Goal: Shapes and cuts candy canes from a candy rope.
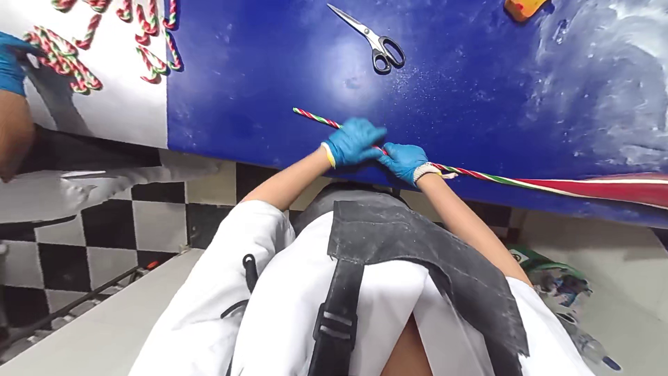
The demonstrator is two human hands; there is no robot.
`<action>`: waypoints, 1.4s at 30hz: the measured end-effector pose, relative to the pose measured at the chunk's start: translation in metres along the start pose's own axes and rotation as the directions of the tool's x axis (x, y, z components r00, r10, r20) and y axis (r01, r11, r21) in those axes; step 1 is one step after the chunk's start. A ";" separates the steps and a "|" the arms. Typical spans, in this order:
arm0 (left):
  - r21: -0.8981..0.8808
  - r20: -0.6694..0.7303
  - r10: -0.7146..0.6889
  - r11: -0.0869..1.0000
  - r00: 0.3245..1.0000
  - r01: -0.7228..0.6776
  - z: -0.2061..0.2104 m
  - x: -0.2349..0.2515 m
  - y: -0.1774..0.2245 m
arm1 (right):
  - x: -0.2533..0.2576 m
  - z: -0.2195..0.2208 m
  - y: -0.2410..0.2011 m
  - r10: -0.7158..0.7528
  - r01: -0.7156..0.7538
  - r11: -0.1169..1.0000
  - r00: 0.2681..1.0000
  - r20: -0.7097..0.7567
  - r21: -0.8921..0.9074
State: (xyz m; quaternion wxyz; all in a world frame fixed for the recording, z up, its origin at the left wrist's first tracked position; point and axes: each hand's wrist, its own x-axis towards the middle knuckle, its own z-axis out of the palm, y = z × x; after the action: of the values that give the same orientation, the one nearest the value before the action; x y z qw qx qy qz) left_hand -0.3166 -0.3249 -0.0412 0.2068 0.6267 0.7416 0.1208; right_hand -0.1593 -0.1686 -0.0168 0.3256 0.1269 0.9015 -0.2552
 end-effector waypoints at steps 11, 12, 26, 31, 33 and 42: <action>-0.285 0.455 -0.407 0.776 0.792 0.563 -0.055 -0.177 -0.097 | 0.003 0.010 -0.019 -0.041 0.057 0.986 0.994 0.103 -0.156; -0.225 0.465 -0.528 0.705 0.710 0.672 -0.067 -0.200 -0.109 | 0.004 0.009 -0.020 -0.028 0.047 0.985 0.993 0.114 -0.166; -0.011 -0.333 -0.786 0.556 0.521 0.831 -0.015 -0.073 -0.121 | 0.013 -0.006 -0.033 0.041 -0.002 0.985 0.974 0.224 -0.172; -0.033 -0.311 -0.524 0.840 0.793 0.542 -0.037 -0.018 -0.142 | 0.015 -0.007 -0.031 0.040 -0.015 0.992 0.978 0.203 -0.125; -0.023 -0.193 -0.240 0.971 0.951 0.240 -0.029 -0.021 -0.084 | 0.015 -0.007 -0.030 0.032 -0.010 0.994 0.980 0.195 -0.111; -0.267 0.304 -0.118 0.942 0.945 0.203 -0.023 -0.121 -0.057 | -0.023 0.008 0.020 0.006 0.015 0.982 0.994 0.110 -0.186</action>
State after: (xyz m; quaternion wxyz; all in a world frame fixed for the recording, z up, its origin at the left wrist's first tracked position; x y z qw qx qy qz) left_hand -0.3617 -0.4523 -0.0276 0.4110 0.5365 0.7270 0.1214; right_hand -0.1301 -0.1578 -0.0140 0.3847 0.0794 0.9024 -0.1770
